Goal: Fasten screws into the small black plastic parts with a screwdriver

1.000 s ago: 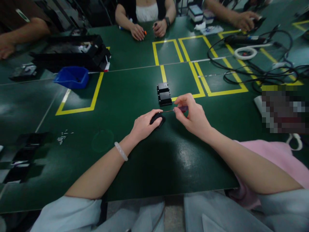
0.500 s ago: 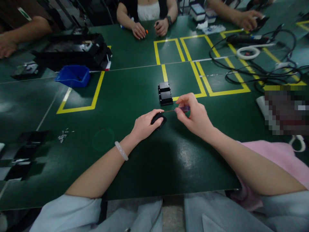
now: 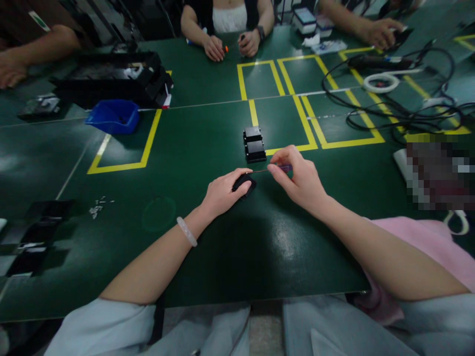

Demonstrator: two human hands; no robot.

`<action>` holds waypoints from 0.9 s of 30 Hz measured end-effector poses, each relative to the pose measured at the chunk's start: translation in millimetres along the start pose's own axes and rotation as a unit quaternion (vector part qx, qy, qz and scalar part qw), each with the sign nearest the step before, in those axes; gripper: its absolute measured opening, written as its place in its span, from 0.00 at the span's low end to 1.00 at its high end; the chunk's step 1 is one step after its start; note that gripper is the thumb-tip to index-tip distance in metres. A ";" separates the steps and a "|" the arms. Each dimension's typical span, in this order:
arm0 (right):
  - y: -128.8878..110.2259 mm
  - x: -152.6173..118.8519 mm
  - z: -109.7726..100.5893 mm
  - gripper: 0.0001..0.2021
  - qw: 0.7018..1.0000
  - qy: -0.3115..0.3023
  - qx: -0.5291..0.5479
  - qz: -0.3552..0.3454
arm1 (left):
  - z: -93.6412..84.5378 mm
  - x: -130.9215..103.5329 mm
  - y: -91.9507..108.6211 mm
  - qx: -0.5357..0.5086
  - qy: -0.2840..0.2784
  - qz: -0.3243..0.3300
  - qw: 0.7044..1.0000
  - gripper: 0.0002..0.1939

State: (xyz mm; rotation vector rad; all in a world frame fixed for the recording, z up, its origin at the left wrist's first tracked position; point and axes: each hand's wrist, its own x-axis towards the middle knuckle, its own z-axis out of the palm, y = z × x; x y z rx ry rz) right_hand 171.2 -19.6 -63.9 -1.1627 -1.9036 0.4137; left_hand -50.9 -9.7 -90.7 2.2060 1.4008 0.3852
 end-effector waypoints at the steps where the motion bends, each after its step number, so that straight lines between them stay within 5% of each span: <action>1: 0.0 0.1 0.0 0.04 1.000 0.000 0.000 0.001 | 0.1 0.1 0.0 0.000 -0.001 -0.001 1.000 0.24; 27: -0.6 -0.3 -0.3 0.08 1.000 0.013 0.013 -0.022 | -1.7 -0.7 3.0 0.004 -0.006 0.000 1.000 0.24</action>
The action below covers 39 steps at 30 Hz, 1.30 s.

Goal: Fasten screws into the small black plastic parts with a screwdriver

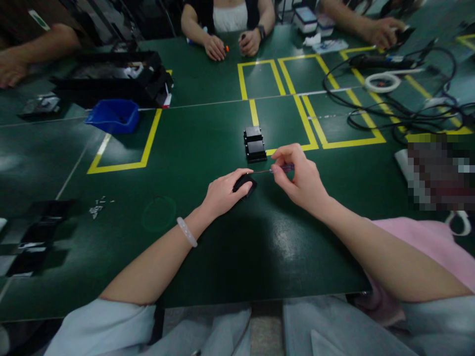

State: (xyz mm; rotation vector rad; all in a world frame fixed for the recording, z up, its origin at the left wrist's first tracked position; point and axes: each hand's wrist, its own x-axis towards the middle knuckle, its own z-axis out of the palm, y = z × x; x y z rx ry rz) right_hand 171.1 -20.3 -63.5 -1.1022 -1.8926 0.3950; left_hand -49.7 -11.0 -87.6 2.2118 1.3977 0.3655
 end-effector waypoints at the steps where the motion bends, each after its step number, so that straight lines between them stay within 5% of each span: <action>1: -0.1 -0.1 0.2 0.09 1.000 -0.001 0.002 -0.002 | 0.0 0.1 0.0 0.000 0.000 0.000 1.000 0.24; 39: -0.4 0.5 -0.4 0.03 0.999 0.002 -0.037 0.006 | 0.2 0.0 -0.2 0.002 0.007 0.003 1.000 0.23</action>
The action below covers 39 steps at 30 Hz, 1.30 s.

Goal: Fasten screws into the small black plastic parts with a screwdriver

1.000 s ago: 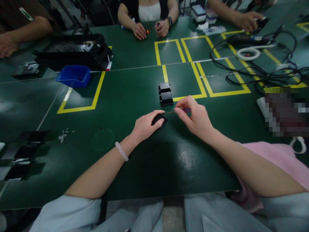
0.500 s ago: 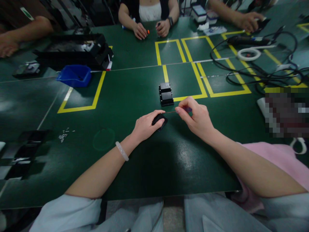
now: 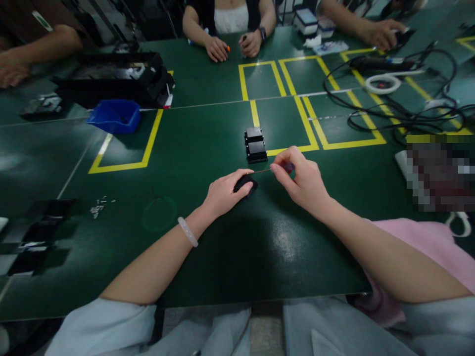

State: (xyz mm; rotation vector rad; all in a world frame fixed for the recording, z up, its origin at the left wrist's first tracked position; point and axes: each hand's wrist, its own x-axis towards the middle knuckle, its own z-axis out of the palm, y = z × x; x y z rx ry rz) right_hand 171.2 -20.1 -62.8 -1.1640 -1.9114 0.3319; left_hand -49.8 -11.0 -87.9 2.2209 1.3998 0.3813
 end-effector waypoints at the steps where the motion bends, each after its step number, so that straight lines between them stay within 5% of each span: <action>1: -0.1 -0.4 0.3 0.02 1.000 0.000 -0.001 0.003 | -0.1 0.1 -0.1 0.000 -0.002 -0.001 1.000 0.23; 39: -1.9 -1.8 0.8 0.07 1.000 -0.005 0.006 0.002 | 0.5 0.5 -1.6 -0.006 -0.002 0.000 1.000 0.24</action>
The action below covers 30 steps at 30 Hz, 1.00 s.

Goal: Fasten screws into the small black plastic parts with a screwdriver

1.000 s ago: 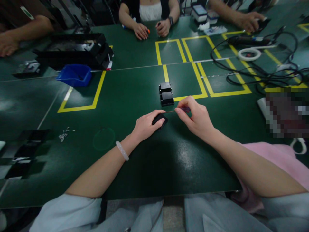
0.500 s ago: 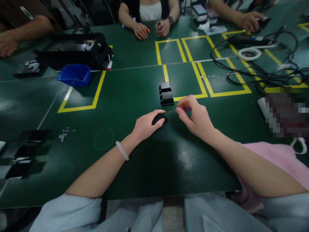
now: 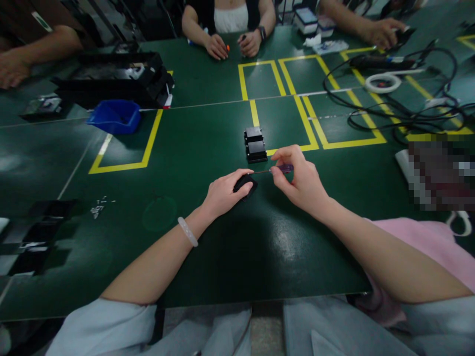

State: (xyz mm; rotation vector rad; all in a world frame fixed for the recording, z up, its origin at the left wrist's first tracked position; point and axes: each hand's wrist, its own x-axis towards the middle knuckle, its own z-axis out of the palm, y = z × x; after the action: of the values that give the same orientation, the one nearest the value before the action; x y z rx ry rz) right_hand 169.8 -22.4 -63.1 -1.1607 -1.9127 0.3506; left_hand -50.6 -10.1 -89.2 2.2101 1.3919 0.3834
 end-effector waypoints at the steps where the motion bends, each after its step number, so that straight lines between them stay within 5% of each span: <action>1: -0.1 0.0 -0.1 0.07 1.000 -0.002 0.002 0.001 | 0.1 0.1 -0.2 -0.001 0.000 0.000 1.000 0.24; 30: 0.9 0.4 0.0 0.05 1.000 0.003 0.010 0.006 | -0.2 -0.5 1.2 -0.003 0.001 0.005 1.000 0.23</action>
State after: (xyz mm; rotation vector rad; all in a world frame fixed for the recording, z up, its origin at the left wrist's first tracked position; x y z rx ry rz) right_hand 170.3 -21.6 -63.4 -1.1607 -1.8928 0.3707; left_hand -50.0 -11.0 -88.3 2.2134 1.3813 0.3928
